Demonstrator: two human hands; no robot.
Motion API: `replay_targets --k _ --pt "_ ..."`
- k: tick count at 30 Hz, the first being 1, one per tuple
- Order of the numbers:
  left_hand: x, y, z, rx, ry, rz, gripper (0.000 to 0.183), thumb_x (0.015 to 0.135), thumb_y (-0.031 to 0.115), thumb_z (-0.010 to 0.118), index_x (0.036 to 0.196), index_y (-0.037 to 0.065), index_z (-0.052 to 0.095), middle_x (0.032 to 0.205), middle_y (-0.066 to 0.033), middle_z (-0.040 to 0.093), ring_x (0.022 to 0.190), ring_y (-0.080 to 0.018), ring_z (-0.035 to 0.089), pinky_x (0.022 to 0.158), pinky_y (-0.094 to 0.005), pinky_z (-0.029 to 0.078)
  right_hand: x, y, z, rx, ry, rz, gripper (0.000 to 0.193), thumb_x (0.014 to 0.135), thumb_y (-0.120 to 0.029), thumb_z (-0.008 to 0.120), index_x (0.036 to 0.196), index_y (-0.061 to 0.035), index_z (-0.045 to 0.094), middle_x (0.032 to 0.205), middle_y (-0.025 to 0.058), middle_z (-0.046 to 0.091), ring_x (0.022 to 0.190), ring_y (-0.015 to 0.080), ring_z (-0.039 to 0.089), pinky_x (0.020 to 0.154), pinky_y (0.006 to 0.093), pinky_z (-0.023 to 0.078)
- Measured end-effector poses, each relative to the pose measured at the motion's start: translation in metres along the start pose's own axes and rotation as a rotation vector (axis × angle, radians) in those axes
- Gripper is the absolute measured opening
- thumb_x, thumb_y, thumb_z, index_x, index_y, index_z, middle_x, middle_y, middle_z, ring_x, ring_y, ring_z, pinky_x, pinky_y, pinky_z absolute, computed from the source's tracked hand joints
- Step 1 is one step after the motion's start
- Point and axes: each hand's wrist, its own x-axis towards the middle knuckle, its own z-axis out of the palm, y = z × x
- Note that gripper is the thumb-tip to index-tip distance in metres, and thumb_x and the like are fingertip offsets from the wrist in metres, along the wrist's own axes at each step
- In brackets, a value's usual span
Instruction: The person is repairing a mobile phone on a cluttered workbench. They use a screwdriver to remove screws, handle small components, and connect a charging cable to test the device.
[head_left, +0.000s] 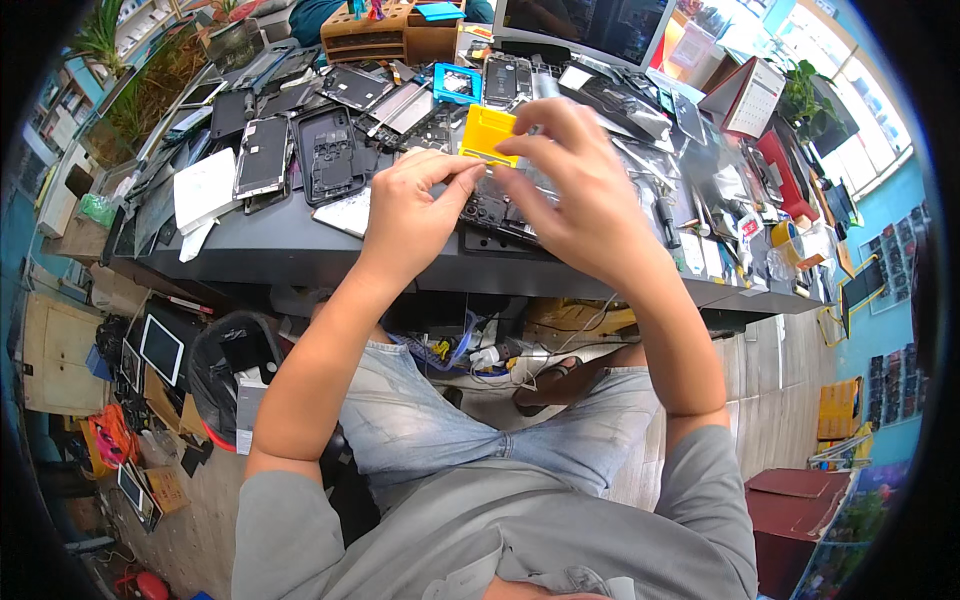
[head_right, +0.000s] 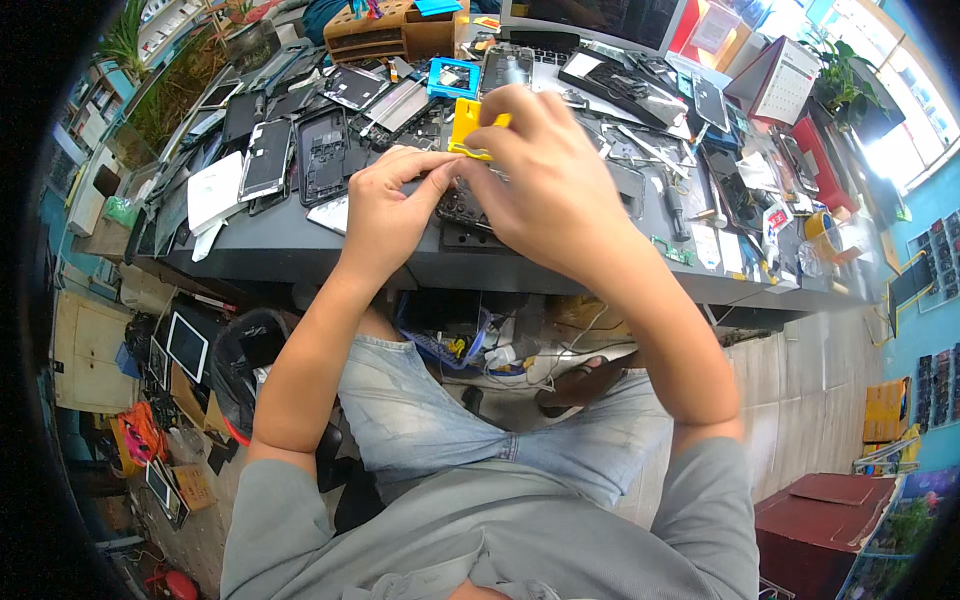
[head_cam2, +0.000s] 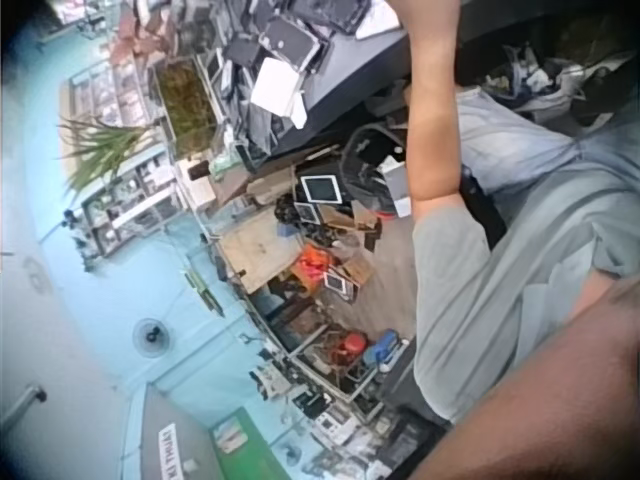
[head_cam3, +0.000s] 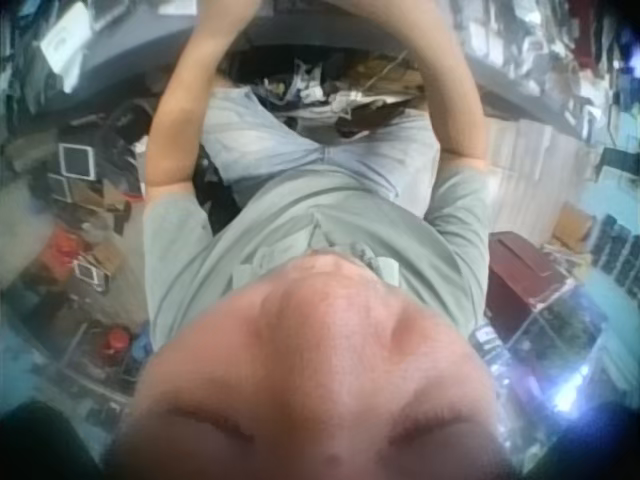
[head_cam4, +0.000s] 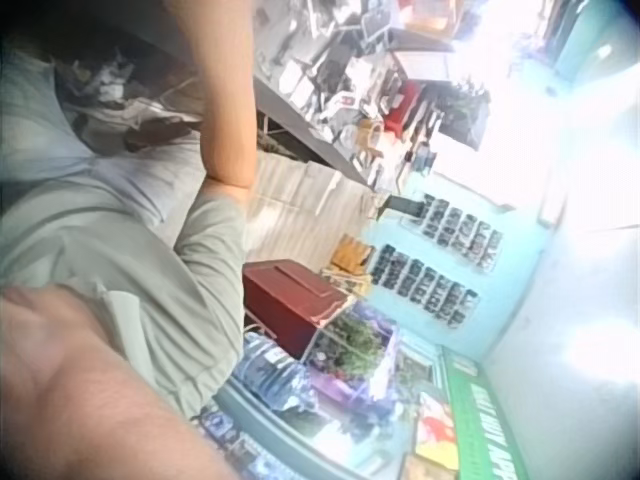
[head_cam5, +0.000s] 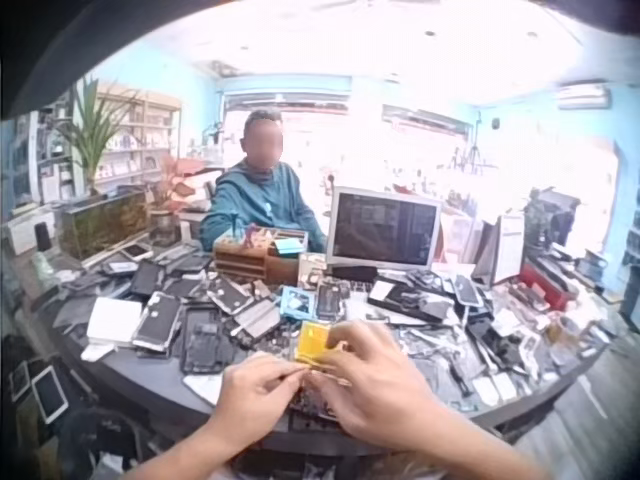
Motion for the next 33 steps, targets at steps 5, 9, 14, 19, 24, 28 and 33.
replay_targets --k 5,9,14,19,24,28,33 --pt "-0.003 -0.001 0.006 0.043 0.005 0.116 0.011 0.092 0.009 0.092 0.103 0.006 0.091 0.098 -0.0098 0.086 0.096 -0.0256 0.076 0.089 -0.0389 0.059 -0.044 -0.071 -0.082 0.896 0.206 0.195 0.035 0.104 -0.032 0.077 0.121 -0.0013 0.079 0.124 0.0139 0.066 0.106 0.0275 0.065 0.097 0.042 0.054" --pt "-0.003 -0.001 -0.002 0.04 -0.003 0.033 0.011 0.091 0.007 0.093 0.102 0.005 0.091 0.097 -0.0078 0.084 0.097 -0.0212 0.074 0.09 -0.0346 0.057 -0.074 -0.107 -0.096 1.652 0.12 0.053 0.049 0.105 -0.049 0.078 0.126 -0.005 0.074 0.121 0.0171 0.065 0.104 0.0309 0.065 0.093 0.0457 0.057" --pt "-0.003 0.001 0.001 0.049 -0.01 0.038 0.011 0.095 0.007 0.091 0.106 0.004 0.091 0.099 -0.0077 0.083 0.099 -0.0204 0.074 0.092 -0.035 0.056 -0.068 -0.121 -0.096 1.554 0.071 -0.163 0.046 0.106 -0.045 0.075 0.128 -0.005 0.072 0.122 0.0189 0.065 0.101 0.0297 0.065 0.09 0.0442 0.056" --pt "-0.002 0.001 -0.003 0.06 -0.009 0.014 0.013 0.097 0.009 0.09 0.109 0.003 0.09 0.102 -0.0087 0.081 0.1 -0.0208 0.074 0.093 -0.0349 0.057 -0.068 -0.114 -0.108 1.523 0.117 -0.234 0.043 0.108 -0.041 0.073 0.13 -0.0051 0.07 0.123 0.0207 0.066 0.098 0.0286 0.065 0.088 0.0427 0.056" --pt "-0.001 0.0 0.005 0.041 -0.026 0.025 0.013 0.098 0.008 0.089 0.11 0.003 0.09 0.104 -0.0098 0.081 0.102 -0.022 0.075 0.094 -0.0341 0.057 -0.077 -0.118 -0.125 1.476 0.139 -0.312 0.04 0.109 -0.038 0.071 0.132 -0.0052 0.068 0.124 0.0224 0.067 0.095 0.0275 0.065 0.085 0.0412 0.056" --pt "-0.004 -0.003 -0.005 0.055 -0.035 0.008 0.015 0.102 0.008 0.084 0.115 0.002 0.089 0.105 -0.0095 0.079 0.102 -0.0211 0.074 0.094 -0.0336 0.056 -0.068 -0.112 -0.096 1.466 0.086 -0.361 0.038 0.11 -0.035 0.069 0.133 -0.0053 0.067 0.125 0.0238 0.067 0.093 0.0266 0.065 0.083 0.04 0.056" --pt "-0.004 -0.008 0.004 0.031 -0.045 0.029 0.016 0.105 0.009 0.081 0.118 0.002 0.089 0.106 -0.0091 0.078 0.103 -0.021 0.073 0.095 -0.033 0.055 -0.066 -0.11 -0.106 1.414 0.126 -0.359 0.035 0.112 -0.031 0.067 0.135 -0.0054 0.065 0.126 0.0256 0.068 0.09 0.0254 0.065 0.08 0.0386 0.056"
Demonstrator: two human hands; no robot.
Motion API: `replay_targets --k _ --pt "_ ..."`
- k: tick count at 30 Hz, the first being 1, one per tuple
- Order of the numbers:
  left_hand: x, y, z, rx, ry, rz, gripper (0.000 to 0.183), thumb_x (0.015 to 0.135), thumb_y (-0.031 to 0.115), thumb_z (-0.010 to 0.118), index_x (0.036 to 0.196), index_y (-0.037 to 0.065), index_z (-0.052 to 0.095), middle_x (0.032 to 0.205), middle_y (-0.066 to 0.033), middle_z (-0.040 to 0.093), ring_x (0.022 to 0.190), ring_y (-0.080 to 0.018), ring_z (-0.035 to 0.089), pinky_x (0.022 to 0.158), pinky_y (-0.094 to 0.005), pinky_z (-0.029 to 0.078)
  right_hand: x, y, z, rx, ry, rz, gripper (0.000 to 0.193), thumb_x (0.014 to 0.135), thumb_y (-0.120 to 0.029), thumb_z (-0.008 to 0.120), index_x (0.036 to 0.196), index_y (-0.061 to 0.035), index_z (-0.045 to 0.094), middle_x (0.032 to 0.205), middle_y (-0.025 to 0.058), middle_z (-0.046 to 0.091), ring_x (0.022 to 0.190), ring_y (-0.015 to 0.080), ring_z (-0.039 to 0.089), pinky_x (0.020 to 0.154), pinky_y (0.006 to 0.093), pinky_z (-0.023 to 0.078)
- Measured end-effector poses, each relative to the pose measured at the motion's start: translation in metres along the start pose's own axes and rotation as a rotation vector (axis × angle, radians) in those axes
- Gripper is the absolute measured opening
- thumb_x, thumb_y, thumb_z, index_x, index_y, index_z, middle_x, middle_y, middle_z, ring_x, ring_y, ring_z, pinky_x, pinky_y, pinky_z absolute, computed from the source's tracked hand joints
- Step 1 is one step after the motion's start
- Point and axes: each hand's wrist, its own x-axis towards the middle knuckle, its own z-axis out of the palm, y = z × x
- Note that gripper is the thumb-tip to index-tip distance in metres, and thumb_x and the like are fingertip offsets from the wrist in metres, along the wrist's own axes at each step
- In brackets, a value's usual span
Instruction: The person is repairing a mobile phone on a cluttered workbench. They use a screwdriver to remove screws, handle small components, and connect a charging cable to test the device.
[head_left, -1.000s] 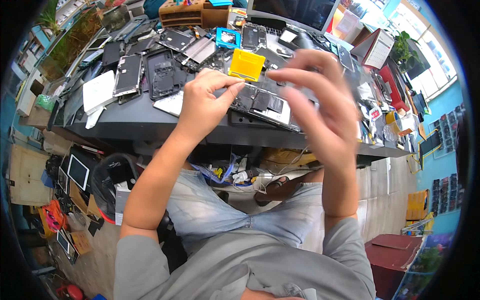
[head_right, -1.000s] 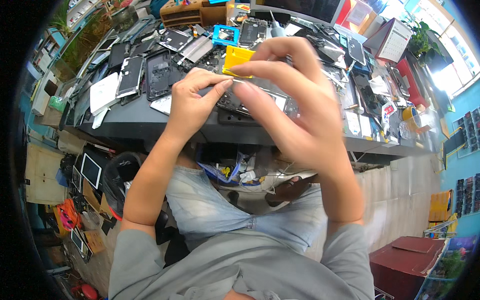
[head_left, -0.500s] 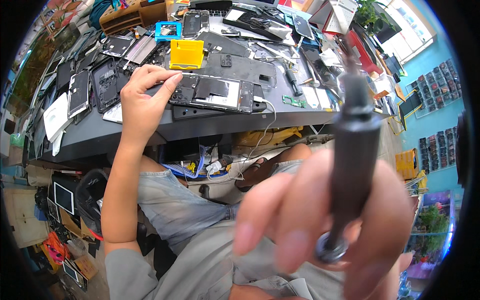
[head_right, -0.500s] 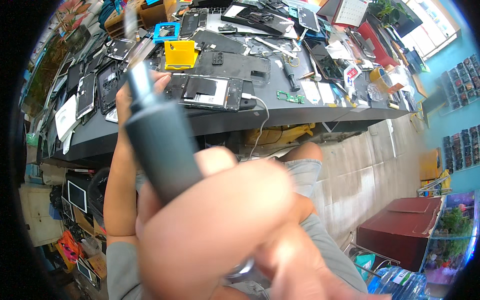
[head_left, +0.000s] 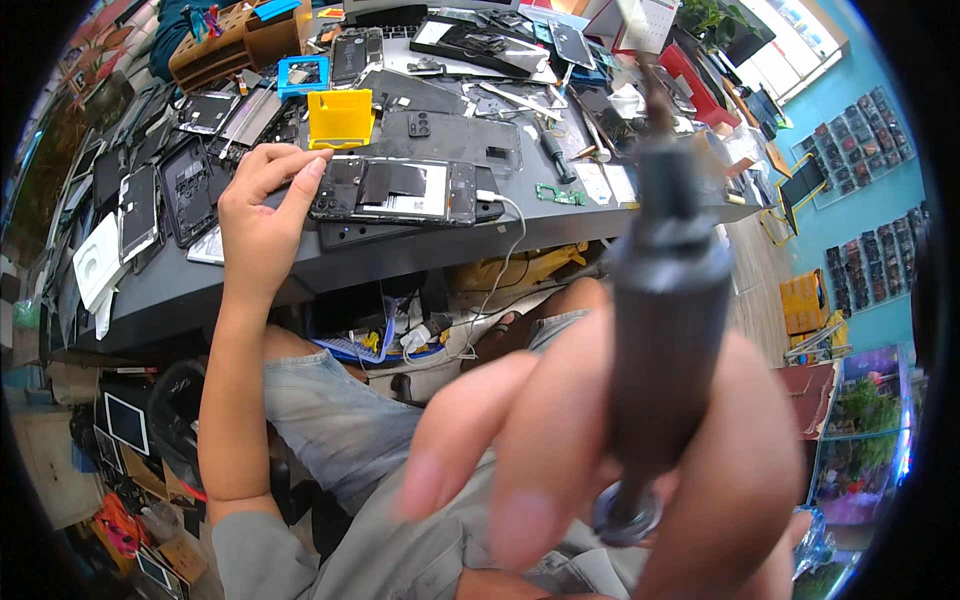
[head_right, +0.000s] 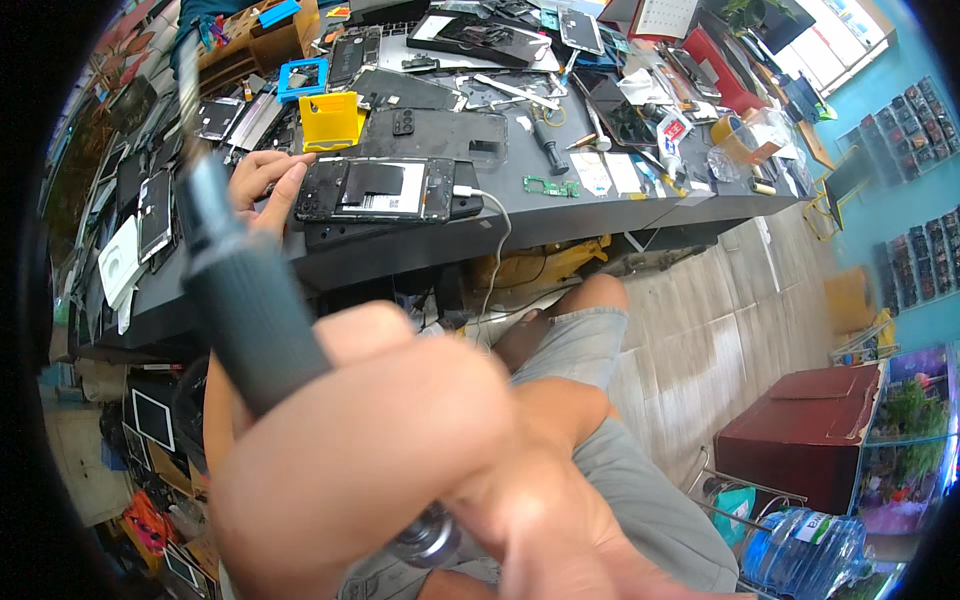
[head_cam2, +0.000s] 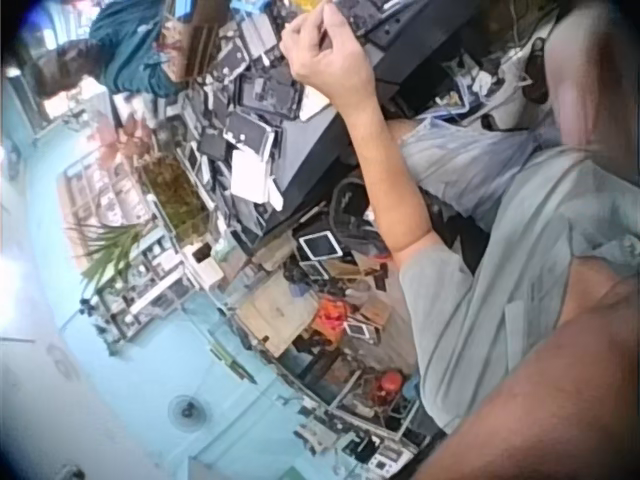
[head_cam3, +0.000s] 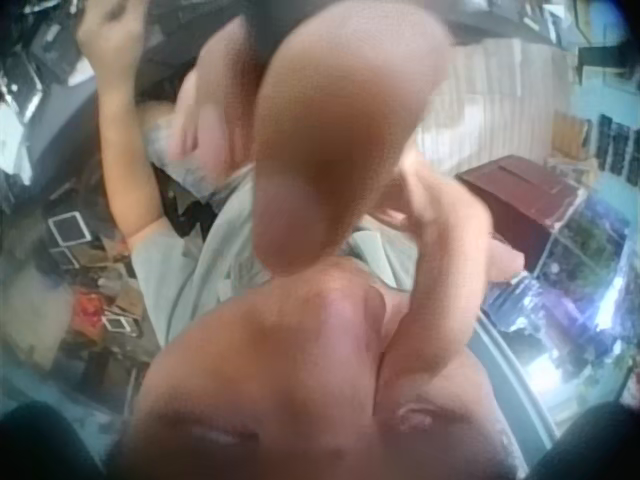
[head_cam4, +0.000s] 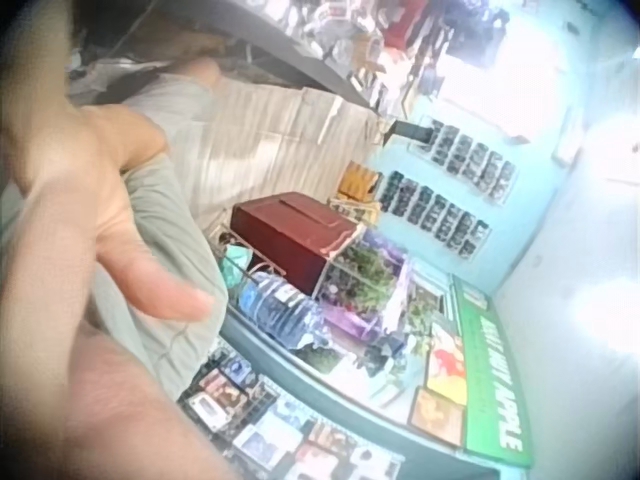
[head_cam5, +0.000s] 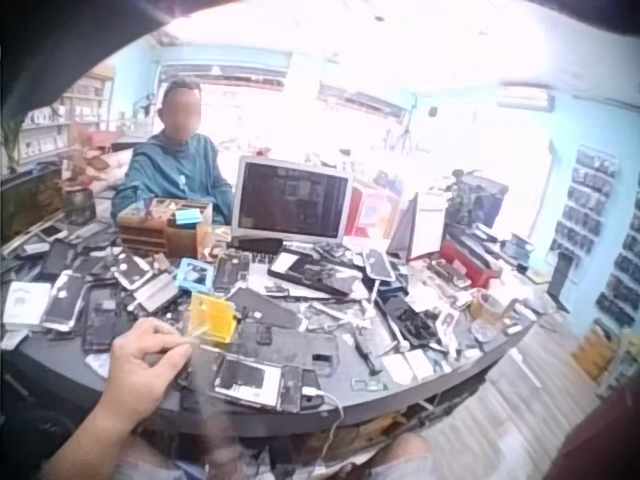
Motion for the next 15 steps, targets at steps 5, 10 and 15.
replay_targets --k 5,10,15 --pt "-0.001 0.0 -0.003 0.122 0.018 0.136 0.019 0.102 0.009 0.083 0.12 0.005 0.09 0.109 -0.0092 0.078 0.104 -0.0208 0.073 0.096 -0.033 0.055 0.0 -0.016 0.005 0.004 0.013 -0.026 0.033 0.113 -0.028 0.065 0.137 -0.0055 0.063 0.127 0.0273 0.069 0.087 0.0243 0.065 0.078 0.0371 0.055" --pt "0.0 0.003 -0.008 -0.014 -0.014 -0.022 0.02 0.1 0.007 0.085 0.12 0.005 0.09 0.11 -0.0088 0.078 0.104 -0.0199 0.074 0.096 -0.0321 0.056 -0.002 0.01 0.009 0.004 -0.065 -0.004 0.031 0.115 -0.024 0.063 0.139 -0.0056 0.061 0.128 0.0291 0.07 0.084 0.0232 0.065 0.075 0.0356 0.055" --pt "0.0 -0.005 -0.005 -0.015 -0.007 0.012 0.02 0.099 0.008 0.088 0.118 0.005 0.09 0.109 -0.0085 0.078 0.104 -0.019 0.074 0.096 -0.032 0.056 0.008 -0.002 -0.002 -0.082 -0.028 -0.044 0.029 0.116 -0.02 0.061 0.141 -0.0057 0.059 0.129 0.0309 0.07 0.081 0.022 0.065 0.072 0.0341 0.055"
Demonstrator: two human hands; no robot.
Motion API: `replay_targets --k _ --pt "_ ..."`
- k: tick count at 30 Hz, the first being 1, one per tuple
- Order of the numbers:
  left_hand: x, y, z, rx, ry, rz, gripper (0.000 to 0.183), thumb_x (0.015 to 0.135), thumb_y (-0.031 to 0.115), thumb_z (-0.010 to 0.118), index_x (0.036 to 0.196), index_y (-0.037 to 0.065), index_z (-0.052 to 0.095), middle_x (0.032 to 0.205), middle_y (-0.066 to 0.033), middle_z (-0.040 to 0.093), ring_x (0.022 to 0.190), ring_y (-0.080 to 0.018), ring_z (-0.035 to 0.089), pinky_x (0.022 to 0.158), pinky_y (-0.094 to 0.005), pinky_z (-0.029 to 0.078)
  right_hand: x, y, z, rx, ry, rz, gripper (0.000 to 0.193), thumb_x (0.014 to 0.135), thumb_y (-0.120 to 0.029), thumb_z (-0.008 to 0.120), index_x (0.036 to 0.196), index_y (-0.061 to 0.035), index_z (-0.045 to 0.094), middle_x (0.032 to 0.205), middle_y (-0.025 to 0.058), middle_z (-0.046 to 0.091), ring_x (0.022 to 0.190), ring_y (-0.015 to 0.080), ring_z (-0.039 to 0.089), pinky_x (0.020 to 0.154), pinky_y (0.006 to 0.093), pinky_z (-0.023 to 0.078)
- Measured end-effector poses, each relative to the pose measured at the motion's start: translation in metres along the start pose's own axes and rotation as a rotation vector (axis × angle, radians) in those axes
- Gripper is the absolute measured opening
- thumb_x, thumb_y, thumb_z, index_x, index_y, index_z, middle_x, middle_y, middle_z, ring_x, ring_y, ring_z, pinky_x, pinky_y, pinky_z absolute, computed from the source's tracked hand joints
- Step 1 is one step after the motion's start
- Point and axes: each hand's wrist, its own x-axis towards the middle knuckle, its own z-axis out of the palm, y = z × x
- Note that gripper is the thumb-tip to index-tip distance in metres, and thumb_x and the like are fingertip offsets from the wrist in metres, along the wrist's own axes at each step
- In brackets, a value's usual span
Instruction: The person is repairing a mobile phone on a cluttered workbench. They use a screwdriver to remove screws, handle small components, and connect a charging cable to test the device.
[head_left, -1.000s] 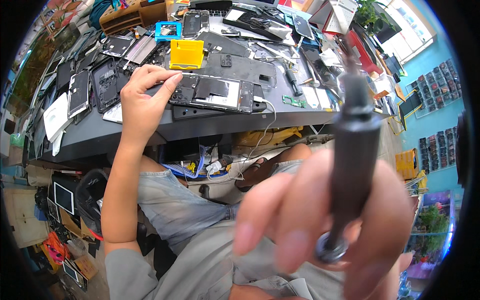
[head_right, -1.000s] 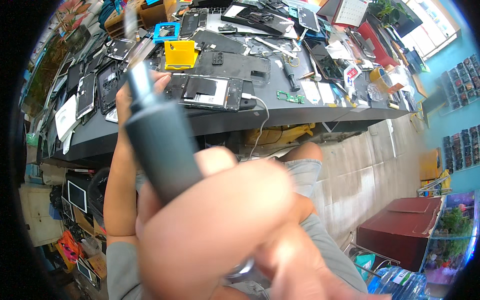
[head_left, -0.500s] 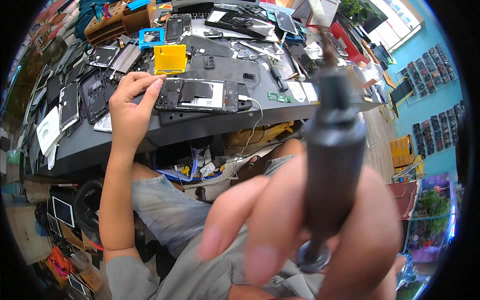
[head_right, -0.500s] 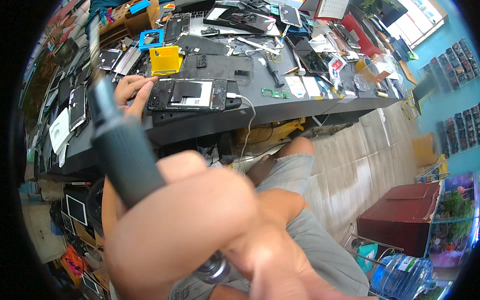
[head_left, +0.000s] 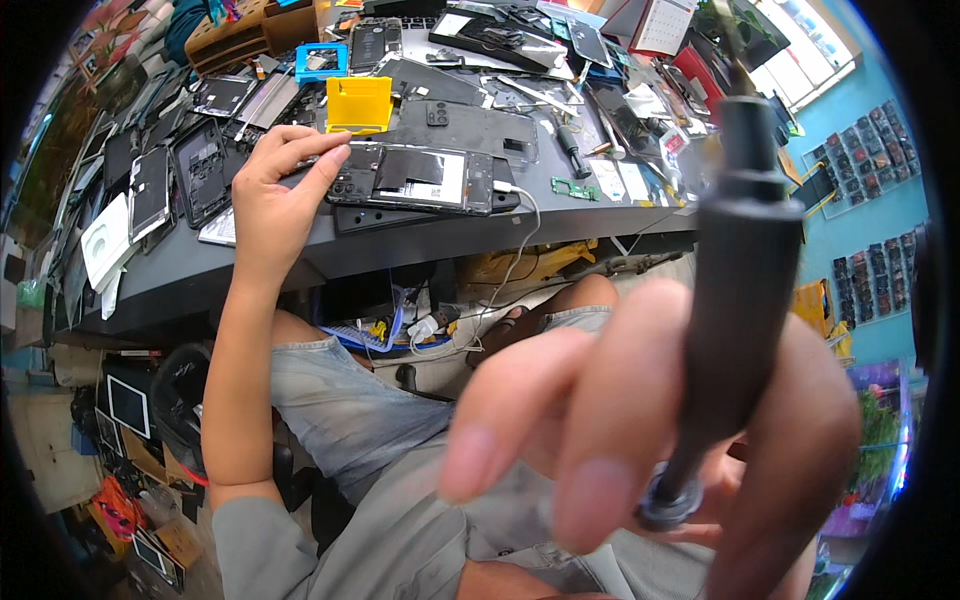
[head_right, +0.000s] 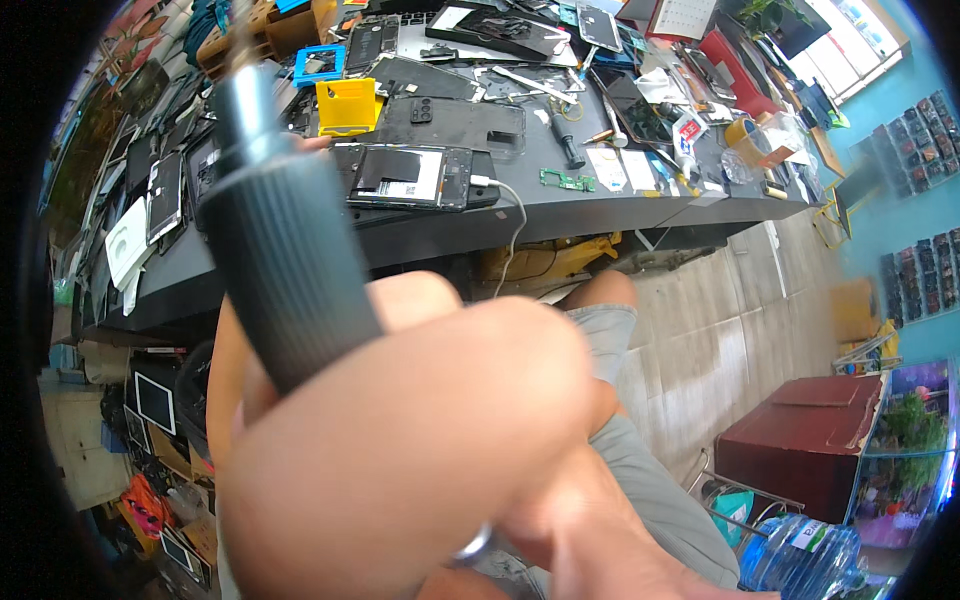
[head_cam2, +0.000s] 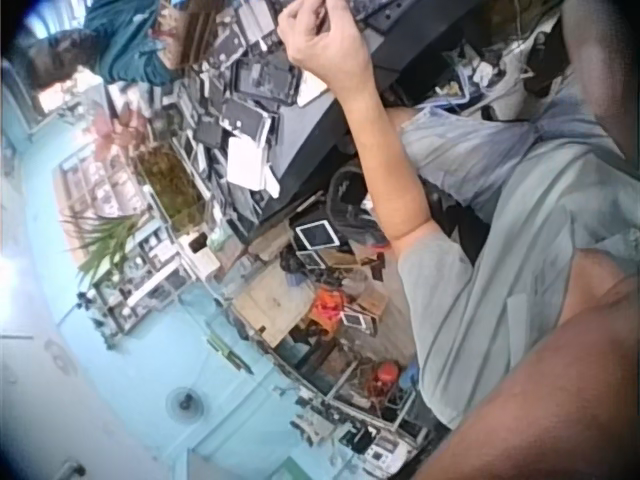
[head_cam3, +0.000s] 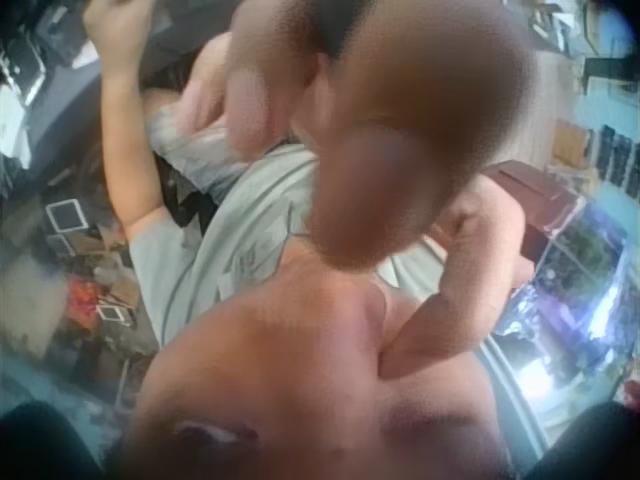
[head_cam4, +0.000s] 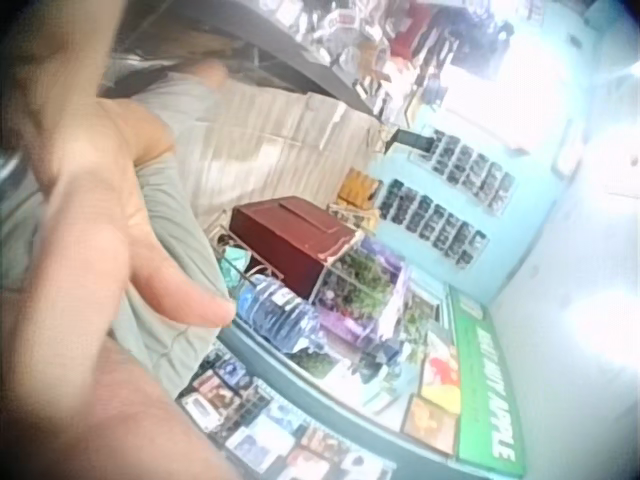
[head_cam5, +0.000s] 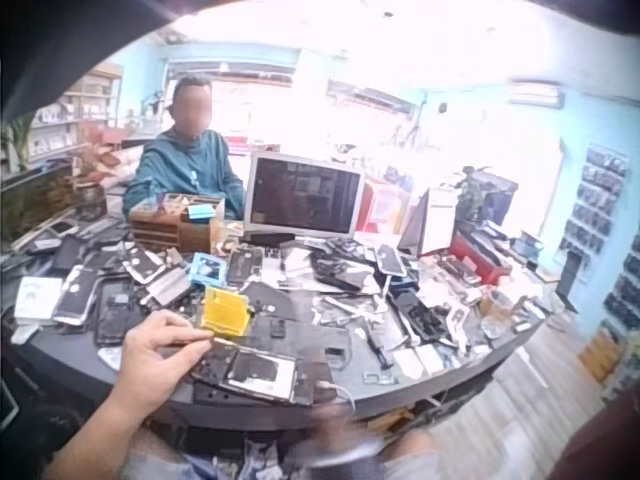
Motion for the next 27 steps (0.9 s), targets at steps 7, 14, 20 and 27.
replay_targets --k 7,14,20,27 --pt "0.002 0.012 -0.001 -0.054 0.002 -0.059 0.016 0.095 0.011 0.093 0.11 0.004 0.091 0.106 -0.0053 0.077 0.102 -0.016 0.073 0.093 -0.0306 0.056 -0.015 0.009 0.012 -0.13 0.155 -0.032 0.028 0.118 -0.015 0.058 0.144 -0.0058 0.056 0.13 0.0333 0.071 0.077 0.0204 0.065 0.068 0.032 0.055" --pt "0.003 0.009 -0.003 -0.129 0.037 -0.04 0.015 0.09 0.01 0.097 0.103 0.005 0.09 0.105 -0.004 0.076 0.101 -0.0148 0.073 0.091 -0.0306 0.057 -0.035 0.049 0.011 -0.304 0.469 -0.042 0.027 0.12 -0.01 0.055 0.147 -0.0059 0.054 0.132 0.0358 0.072 0.073 0.0188 0.065 0.065 0.0299 0.054" --pt "0.003 -0.002 -0.001 -0.164 0.04 -0.035 0.019 0.088 0.012 0.099 0.106 0.009 0.092 0.111 -0.004 0.074 0.106 -0.0161 0.071 0.096 -0.0313 0.056 -0.039 0.099 -0.032 -0.354 0.65 0.117 0.027 0.122 -0.006 0.052 0.149 -0.006 0.052 0.133 0.0379 0.073 0.069 0.0175 0.065 0.062 0.0282 0.054" --pt "0.001 0.003 -0.003 -0.132 0.013 -0.068 0.025 0.089 0.015 0.098 0.114 0.012 0.093 0.112 -0.0061 0.073 0.113 -0.0209 0.07 0.101 -0.0361 0.057 -0.052 0.165 -0.058 -0.338 0.627 0.293 0.025 0.122 -0.006 0.055 0.146 -0.0044 0.047 0.122 0.0233 0.079 0.072 0.0144 0.068 0.067 0.0269 0.056"
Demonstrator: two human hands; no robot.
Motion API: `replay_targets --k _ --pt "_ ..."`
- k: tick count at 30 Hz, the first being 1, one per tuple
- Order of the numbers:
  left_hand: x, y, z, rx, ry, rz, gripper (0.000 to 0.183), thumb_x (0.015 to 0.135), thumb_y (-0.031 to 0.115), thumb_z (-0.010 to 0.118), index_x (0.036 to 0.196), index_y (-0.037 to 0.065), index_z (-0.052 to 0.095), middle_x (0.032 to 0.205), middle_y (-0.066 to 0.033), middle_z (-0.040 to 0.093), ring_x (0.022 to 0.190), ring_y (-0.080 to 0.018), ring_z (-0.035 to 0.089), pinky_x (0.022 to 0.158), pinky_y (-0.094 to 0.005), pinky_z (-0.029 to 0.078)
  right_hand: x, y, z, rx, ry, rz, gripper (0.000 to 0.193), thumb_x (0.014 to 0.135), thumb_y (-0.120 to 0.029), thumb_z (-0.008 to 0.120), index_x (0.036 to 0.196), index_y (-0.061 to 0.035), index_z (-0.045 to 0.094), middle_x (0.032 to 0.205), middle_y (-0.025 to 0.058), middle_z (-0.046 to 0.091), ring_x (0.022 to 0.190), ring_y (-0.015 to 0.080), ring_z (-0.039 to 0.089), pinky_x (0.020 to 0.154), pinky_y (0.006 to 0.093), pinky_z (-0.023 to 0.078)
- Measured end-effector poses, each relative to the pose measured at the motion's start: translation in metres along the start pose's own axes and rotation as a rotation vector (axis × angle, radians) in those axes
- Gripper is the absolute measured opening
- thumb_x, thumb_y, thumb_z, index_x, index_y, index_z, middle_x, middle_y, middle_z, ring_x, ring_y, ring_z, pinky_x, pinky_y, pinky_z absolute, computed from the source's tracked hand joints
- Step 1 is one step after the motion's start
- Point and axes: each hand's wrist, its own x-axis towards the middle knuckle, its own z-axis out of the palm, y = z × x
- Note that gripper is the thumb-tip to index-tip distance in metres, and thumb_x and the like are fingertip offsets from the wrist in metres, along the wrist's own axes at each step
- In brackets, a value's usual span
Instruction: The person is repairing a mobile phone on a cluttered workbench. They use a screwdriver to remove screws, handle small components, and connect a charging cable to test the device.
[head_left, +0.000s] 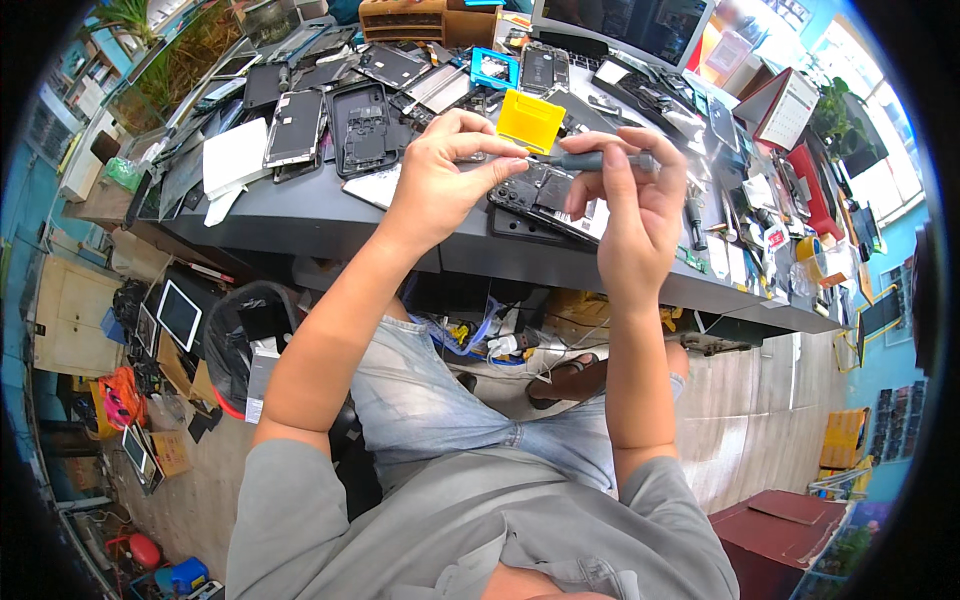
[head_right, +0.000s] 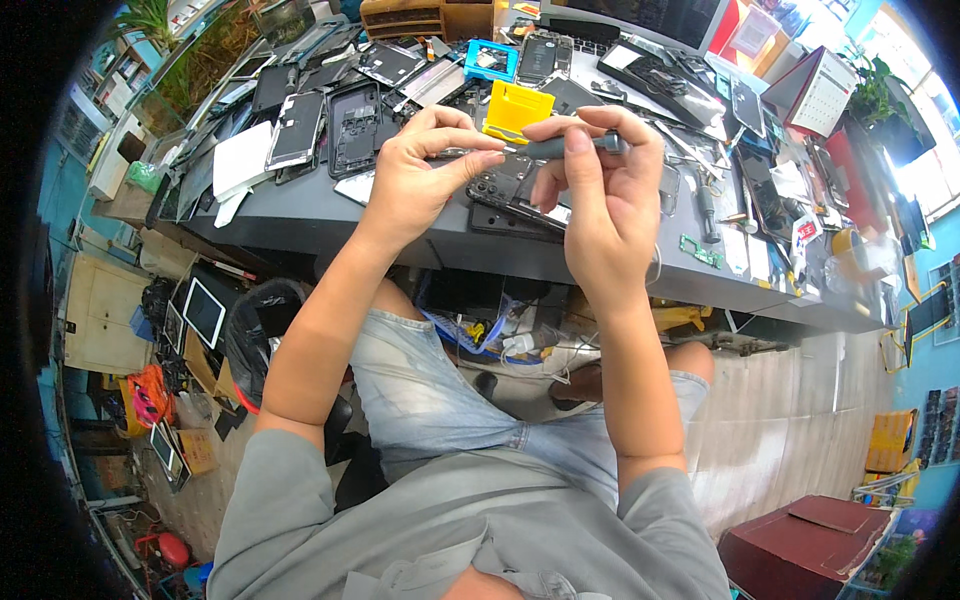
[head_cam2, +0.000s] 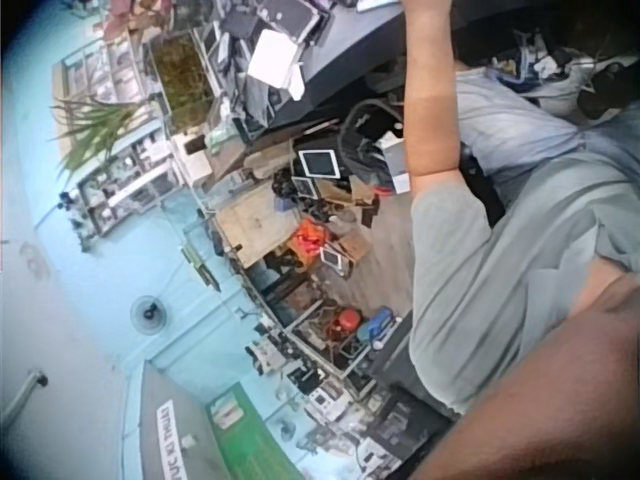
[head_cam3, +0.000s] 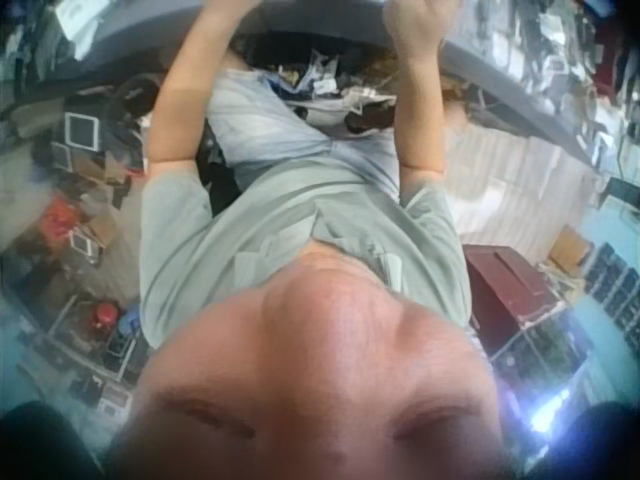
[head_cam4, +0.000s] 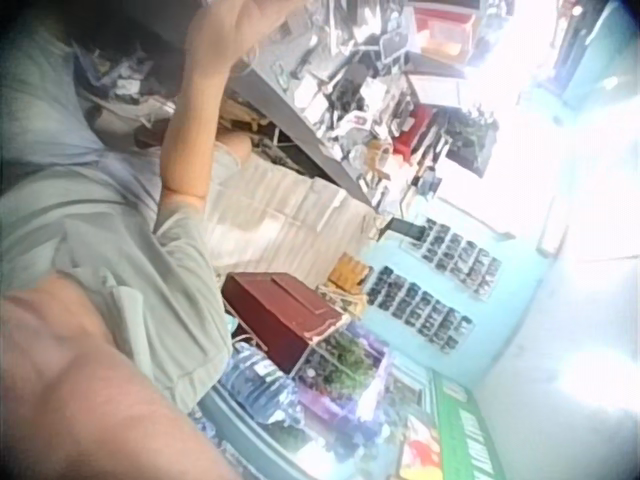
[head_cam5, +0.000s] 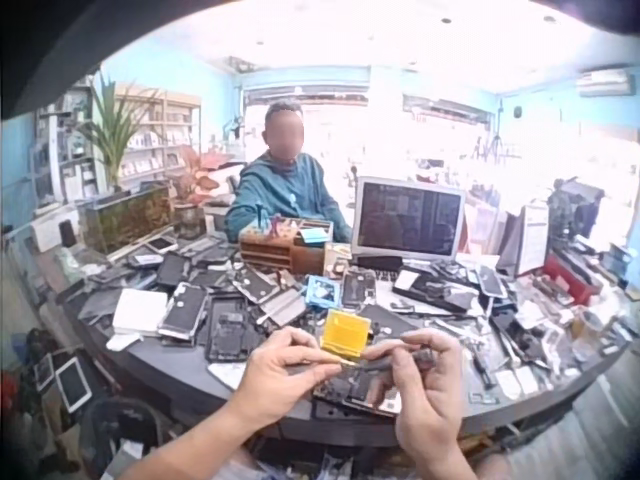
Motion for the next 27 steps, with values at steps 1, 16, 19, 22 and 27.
replay_targets --k 1,16,19,22,27 --pt "0.0 0.0 0.0 0.012 -0.005 0.003 0.025 0.089 0.015 0.098 0.114 0.012 0.094 0.112 -0.0061 0.073 0.113 -0.0214 0.07 0.101 -0.0366 0.056 0.001 0.005 0.001 0.009 -0.003 0.001 0.024 0.122 -0.007 0.055 0.145 -0.0045 0.049 0.123 0.0192 0.079 0.074 0.0125 0.068 0.068 0.0258 0.056" --pt "0.0 0.0 0.002 0.027 -0.005 -0.015 0.023 0.085 0.015 0.1 0.107 0.012 0.093 0.112 -0.0065 0.073 0.116 -0.0242 0.069 0.102 -0.0394 0.056 0.0 0.02 0.004 -0.08 0.0 0.003 0.021 0.121 -0.008 0.059 0.141 -0.0031 0.051 0.12 0.0163 0.08 0.074 0.01 0.068 0.067 0.0245 0.056" --pt "0.0 -0.002 0.001 0.102 -0.01 0.031 0.021 0.088 0.013 0.099 0.107 0.011 0.092 0.115 -0.0054 0.073 0.114 -0.0203 0.071 0.102 -0.0365 0.058 -0.002 0.02 0.001 -0.104 -0.024 -0.005 0.023 0.122 -0.008 0.057 0.144 -0.0051 0.05 0.123 0.0208 0.078 0.073 0.0141 0.068 0.067 0.0268 0.056" --pt "0.0 0.0 0.003 0.086 0.002 0.025 0.02 0.086 0.014 0.099 0.105 0.011 0.092 0.114 -0.0062 0.073 0.115 -0.0229 0.07 0.101 -0.0383 0.058 -0.002 0.02 0.0 -0.092 -0.005 -0.059 0.022 0.121 -0.007 0.058 0.142 -0.0035 0.051 0.124 0.0181 0.079 0.077 0.0118 0.07 0.069 0.0256 0.057" --pt "0.0 0.005 0.003 0.113 0.02 0.023 0.021 0.083 0.015 0.1 0.102 0.011 0.091 0.112 -0.0064 0.073 0.115 -0.0249 0.07 0.1 -0.0396 0.057 0.004 0.021 -0.006 -0.361 -0.028 -0.238 0.016 0.113 -0.002 0.069 0.129 -0.0015 0.066 0.126 0.0149 0.078 0.089 0.0178 0.073 0.078 0.0305 0.06"
